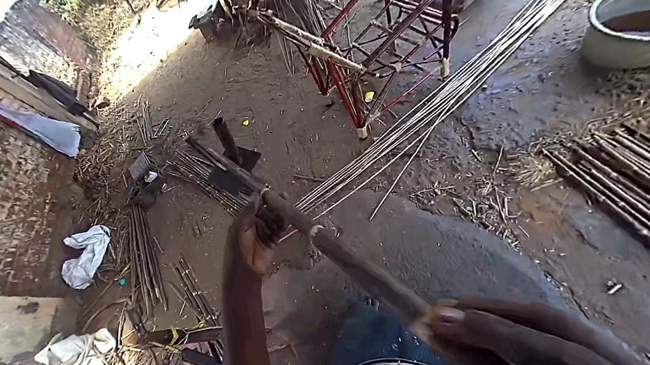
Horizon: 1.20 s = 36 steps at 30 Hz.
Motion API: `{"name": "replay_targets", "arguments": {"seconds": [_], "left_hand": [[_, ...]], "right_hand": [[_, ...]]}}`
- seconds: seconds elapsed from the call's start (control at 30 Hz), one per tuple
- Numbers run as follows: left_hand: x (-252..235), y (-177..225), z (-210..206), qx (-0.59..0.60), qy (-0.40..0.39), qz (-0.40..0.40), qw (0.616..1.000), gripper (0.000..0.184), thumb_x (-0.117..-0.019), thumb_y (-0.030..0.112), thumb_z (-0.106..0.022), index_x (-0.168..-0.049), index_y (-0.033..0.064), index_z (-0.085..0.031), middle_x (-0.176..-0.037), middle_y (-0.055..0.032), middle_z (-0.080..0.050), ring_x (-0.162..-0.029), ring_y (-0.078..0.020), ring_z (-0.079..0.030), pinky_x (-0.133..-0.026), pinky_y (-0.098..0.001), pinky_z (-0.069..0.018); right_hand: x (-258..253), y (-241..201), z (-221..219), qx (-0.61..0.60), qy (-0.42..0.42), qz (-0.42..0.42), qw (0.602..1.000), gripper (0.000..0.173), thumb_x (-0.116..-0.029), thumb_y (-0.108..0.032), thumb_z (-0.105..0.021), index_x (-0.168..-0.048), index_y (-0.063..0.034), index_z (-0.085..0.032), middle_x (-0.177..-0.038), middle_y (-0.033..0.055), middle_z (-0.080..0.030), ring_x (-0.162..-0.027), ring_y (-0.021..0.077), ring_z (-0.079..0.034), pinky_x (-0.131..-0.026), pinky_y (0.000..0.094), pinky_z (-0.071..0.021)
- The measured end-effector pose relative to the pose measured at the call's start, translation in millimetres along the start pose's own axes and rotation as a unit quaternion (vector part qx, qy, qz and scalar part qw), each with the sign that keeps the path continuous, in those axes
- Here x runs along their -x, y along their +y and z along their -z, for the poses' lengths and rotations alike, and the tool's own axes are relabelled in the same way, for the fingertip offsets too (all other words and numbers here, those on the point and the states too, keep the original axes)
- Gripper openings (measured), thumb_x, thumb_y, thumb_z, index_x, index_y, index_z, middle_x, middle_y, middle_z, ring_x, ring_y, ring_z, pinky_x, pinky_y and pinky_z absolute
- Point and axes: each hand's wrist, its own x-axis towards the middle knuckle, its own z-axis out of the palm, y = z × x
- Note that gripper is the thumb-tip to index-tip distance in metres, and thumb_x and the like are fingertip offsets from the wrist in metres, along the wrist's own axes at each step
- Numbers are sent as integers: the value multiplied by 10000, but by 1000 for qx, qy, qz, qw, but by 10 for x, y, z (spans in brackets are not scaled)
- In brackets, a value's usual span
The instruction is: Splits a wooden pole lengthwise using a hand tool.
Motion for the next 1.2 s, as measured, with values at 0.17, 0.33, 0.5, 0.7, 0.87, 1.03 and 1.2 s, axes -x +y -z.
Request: {"name": "replay_targets", "arguments": {"seconds": [0.17, 0.33, 0.5, 0.7, 0.87, 1.03, 1.2], "left_hand": [[88, -46, -164, 16, 18, -24, 999, 293, -1095, 221, -467, -1174, 3, -646, -1094, -130, -712, -883, -162, -732, -747, -273, -628], [-15, -55, -151, 90, 30, -52, 994, 323, -1106, 174, -402, -1210, -50, -609, -1173, -209, -710, -1016, -250, -742, -869, -317, -618], [76, 13, -254, 24, -9, 1, 1000, 375, -1111, 307, -416, -1223, 17, -626, -1101, -141, -707, -901, -188, -736, -762, -295, -629], [4, 106, -349, -6, 3, 36, 999, 375, -1102, 356, -438, -1219, 40, -603, -986, -113, -695, -700, -130, -700, -579, -242, -604], [-210, 304, -777, -18, -78, 51, 996, 399, -1095, 394, -452, -1078, 37, -631, -840, -86, -693, -566, -85, -639, -501, -193, -555], [-1049, 365, -1534, -12, -7, -7, 1000, 272, -1060, 292, -560, -1017, 28, -612, -731, -52, -627, -540, -87, -608, -506, -199, -546], [-962, 360, -1479, 16, -28, -2, 999, 271, -1052, 284, -580, -1051, 16, -618, -819, -75, -655, -640, -98, -655, -603, -208, -586]], "right_hand": [[27, 98, -160, 40, 10, -55, 998, 550, -904, -369, -799, -1327, -108, -566, -1259, 124, -626, -1097, 185, -679, -882, 342, -622], [143, 10, -122, 126, 77, -47, 988, 414, -936, -379, -759, -1235, -122, -632, -1106, 84, -645, -968, 105, -661, -794, 217, -569], [-52, 81, -190, 166, 63, -34, 983, 493, -942, -440, -737, -1288, -95, -671, -999, 66, -734, -831, 111, -700, -704, 260, -594], [-398, 224, -161, 251, 159, 13, 955, 436, -952, -601, -635, -884, -171, -640, -658, -63, -614, -532, 12, -560, -462, 209, -439], [-972, 422, 274, 193, 146, -49, 969, 317, -969, -480, -676, -986, -166, -638, -748, -96, -628, -549, -1, -556, -475, 219, -491], [-2229, 1379, 1148, -35, 106, -152, 982, 260, -1037, -248, -542, -785, -300, -578, -553, -182, -497, -414, -60, -427, -391, 103, -392], [-2129, 1291, 1098, -32, 103, -143, 984, 157, -1032, -326, -583, -884, -282, -610, -587, -150, -504, -419, -30, -427, -378, 135, -384]]}}
